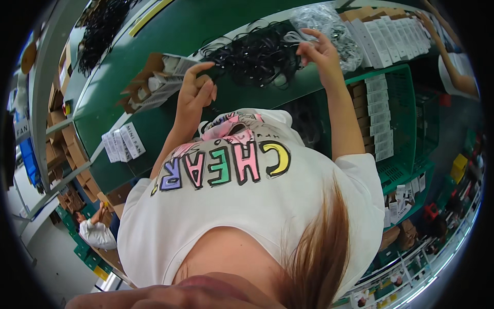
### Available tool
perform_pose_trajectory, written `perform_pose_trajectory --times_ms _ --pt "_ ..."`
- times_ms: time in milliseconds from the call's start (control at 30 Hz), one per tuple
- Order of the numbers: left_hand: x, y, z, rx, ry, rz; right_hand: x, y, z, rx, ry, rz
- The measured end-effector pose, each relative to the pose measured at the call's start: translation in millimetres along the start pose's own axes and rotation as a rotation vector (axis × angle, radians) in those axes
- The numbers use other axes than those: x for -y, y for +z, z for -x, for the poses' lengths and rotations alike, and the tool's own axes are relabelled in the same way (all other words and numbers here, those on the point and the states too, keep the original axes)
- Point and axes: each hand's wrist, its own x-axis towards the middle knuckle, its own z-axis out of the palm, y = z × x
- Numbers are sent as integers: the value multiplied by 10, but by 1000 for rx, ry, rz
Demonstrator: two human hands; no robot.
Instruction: The person packs charging cables and lanyards into small boxes containing mini fans, closes the box flaps, and stacks the packaged boxes into a plastic crate and onto the assembly table.
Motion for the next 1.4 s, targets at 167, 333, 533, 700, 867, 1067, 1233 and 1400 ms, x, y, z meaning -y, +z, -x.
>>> perform_pose_trajectory --times_ms 167,333,533,700,867,1067,1233,1400 --pt "-149 -115 180 24 -39 235 306 1488 275 713 199 -221" --pt "145 -444 428 -236 107 -371 253 2128 -36 363 -284 285" --pt "208 -704 1007 -387 472 -929 390 2684 7 1193 249 -163" --pt "203 -1100 1319 -504 436 -1048 319 3047 16 1262 25 292" --pt "99 -1227 1421 -524 64 -917 74 3566 337 721 -77 190" --pt "7 -1751 1680 -263 131 -1032 48 3671 249 989 -13 730" --pt "316 -1912 1731 -246 145 -63 145 3686 338 1338 466 1" --pt "271 -1796 1767 -356 -85 620 42 3910 469 1113 45 43"
